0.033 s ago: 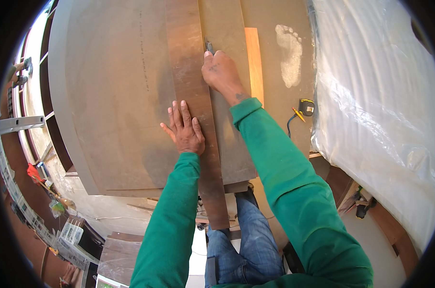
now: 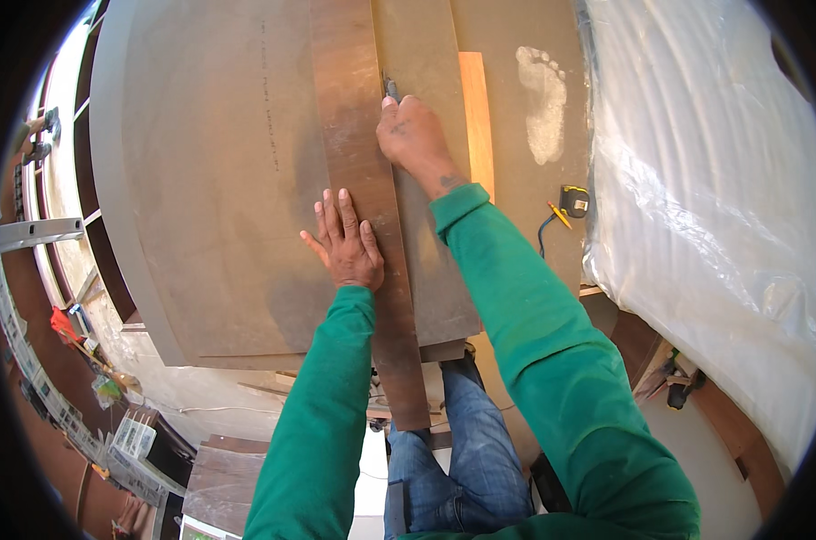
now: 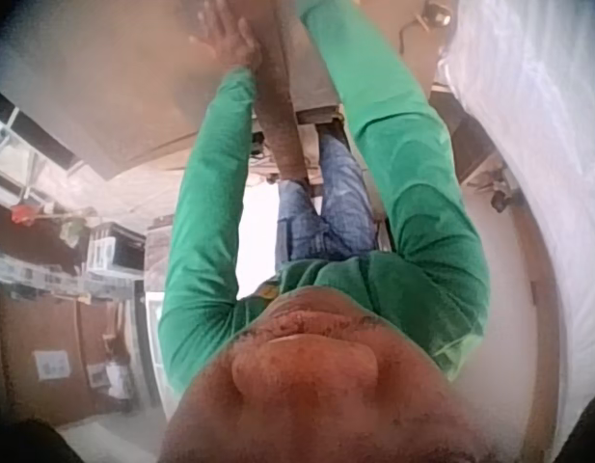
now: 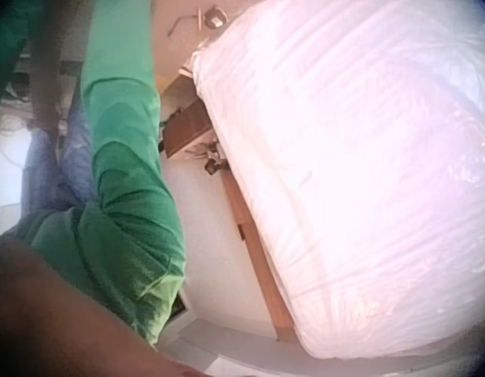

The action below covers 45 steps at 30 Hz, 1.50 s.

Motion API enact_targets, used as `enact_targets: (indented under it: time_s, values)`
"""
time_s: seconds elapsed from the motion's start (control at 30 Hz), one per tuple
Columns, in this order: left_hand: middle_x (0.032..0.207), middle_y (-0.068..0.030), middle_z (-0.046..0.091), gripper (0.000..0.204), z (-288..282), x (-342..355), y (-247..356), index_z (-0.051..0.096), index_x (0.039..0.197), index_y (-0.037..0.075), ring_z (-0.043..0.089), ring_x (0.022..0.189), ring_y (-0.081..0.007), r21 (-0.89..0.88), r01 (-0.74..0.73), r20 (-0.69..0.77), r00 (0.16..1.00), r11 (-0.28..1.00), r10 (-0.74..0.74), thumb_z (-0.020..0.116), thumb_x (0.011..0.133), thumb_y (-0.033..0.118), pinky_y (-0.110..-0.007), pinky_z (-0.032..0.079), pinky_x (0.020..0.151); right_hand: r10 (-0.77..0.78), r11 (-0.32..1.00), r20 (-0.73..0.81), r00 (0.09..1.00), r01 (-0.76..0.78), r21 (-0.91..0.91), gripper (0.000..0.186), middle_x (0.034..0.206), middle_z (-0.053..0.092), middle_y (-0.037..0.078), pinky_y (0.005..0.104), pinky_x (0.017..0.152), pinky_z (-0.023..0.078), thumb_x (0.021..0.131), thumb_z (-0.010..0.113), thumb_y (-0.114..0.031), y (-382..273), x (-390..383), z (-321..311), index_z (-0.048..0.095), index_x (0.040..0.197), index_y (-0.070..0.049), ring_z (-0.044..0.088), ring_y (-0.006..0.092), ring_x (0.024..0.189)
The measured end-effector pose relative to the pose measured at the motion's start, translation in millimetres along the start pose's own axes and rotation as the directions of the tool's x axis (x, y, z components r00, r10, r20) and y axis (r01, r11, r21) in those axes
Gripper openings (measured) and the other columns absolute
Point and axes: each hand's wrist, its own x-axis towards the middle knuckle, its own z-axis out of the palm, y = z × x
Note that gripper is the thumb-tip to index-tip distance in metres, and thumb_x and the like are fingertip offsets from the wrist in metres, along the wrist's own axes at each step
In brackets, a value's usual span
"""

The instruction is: The person measures a large sheet of laminate flooring with a tape measure and marks it with a pencil. They then use a straight wooden plank as a guide and a utility knife to score and cut the laminate sheet into a smaller piece.

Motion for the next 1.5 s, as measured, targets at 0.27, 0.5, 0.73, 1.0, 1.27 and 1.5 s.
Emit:
enact_targets:
  time_s: [0.27,0.5,0.73,1.0,1.27,1.5]
  values:
    - [0.175,-0.0063,0.02,0.06,-3,1,2,0.025,0.169,0.021,0.017,0.161,-0.0318,0.015,-0.014,0.011,1.0,1.0,0.014,0.038,0.111,0.033,-0.069,0.0,0.124,-0.076,0.996,-0.004,0.997,0.076,-0.045,0.048,0.096,0.07,0.038,0.0569,0.084,0.057,0.108,0.046,-0.032,2,1,-2,0.061,0.105,0.014,0.07,0.0545,0.091]
    - [0.175,-0.0061,0.02,0.06,-3,0,2,0.025,0.169,0.023,0.017,0.161,-0.031,0.002,-0.001,-0.007,1.0,1.0,0.001,0.039,0.111,0.032,-0.07,0.0,0.124,-0.138,0.989,0.095,0.986,0.142,-0.042,0.036,0.093,0.073,0.03,0.0527,0.082,0.058,0.1,0.054,-0.022,-7,4,-9,0.073,0.087,0.006,0.071,0.0484,0.09]
    - [0.175,-0.006,0.02,0.059,-3,1,4,0.024,0.169,0.024,0.017,0.161,-0.0305,0.01,-0.012,-0.006,1.0,1.0,0.012,0.038,0.112,0.033,-0.07,0.0,0.125,-0.205,0.95,0.19,0.96,0.242,-0.196,0.044,0.062,0.066,0.02,0.0422,0.054,0.055,0.108,0.048,-0.026,-3,23,2,0.07,0.086,0.005,0.066,0.0302,0.05]
    - [0.175,-0.006,0.019,0.059,-1,1,0,0.024,0.169,0.024,0.016,0.162,-0.0307,0.015,-0.015,-0.03,0.999,1.0,0.015,0.036,0.112,0.034,-0.07,-0.001,0.124,-0.133,0.912,0.299,0.945,0.235,-0.336,0.04,0.064,0.069,0.018,0.0412,0.058,0.058,0.106,0.049,-0.022,3,-2,8,0.073,0.087,0.004,0.069,0.03,0.052]
    - [0.176,-0.005,0.019,0.06,3,1,1,0.023,0.169,0.024,0.016,0.161,-0.0309,0.017,-0.02,-0.031,0.999,1.0,0.02,0.037,0.112,0.034,-0.071,0.0,0.124,-0.08,0.959,0.181,0.98,0.125,-0.253,0.029,0.097,0.071,0.028,0.0476,0.081,0.059,0.097,0.061,-0.019,25,-45,17,0.074,0.096,0.006,0.072,0.0424,0.091]
    - [0.175,-0.0052,0.019,0.06,3,1,0,0.024,0.169,0.024,0.018,0.161,-0.0318,0.005,-0.02,-0.044,0.999,1.0,0.02,0.038,0.111,0.035,-0.072,0.0,0.124,0.088,0.985,0.225,0.97,-0.052,-0.162,0.039,0.103,0.071,0.033,0.0535,0.087,0.057,0.104,0.056,-0.027,52,-139,19,0.062,0.106,0.012,0.071,0.0488,0.1]
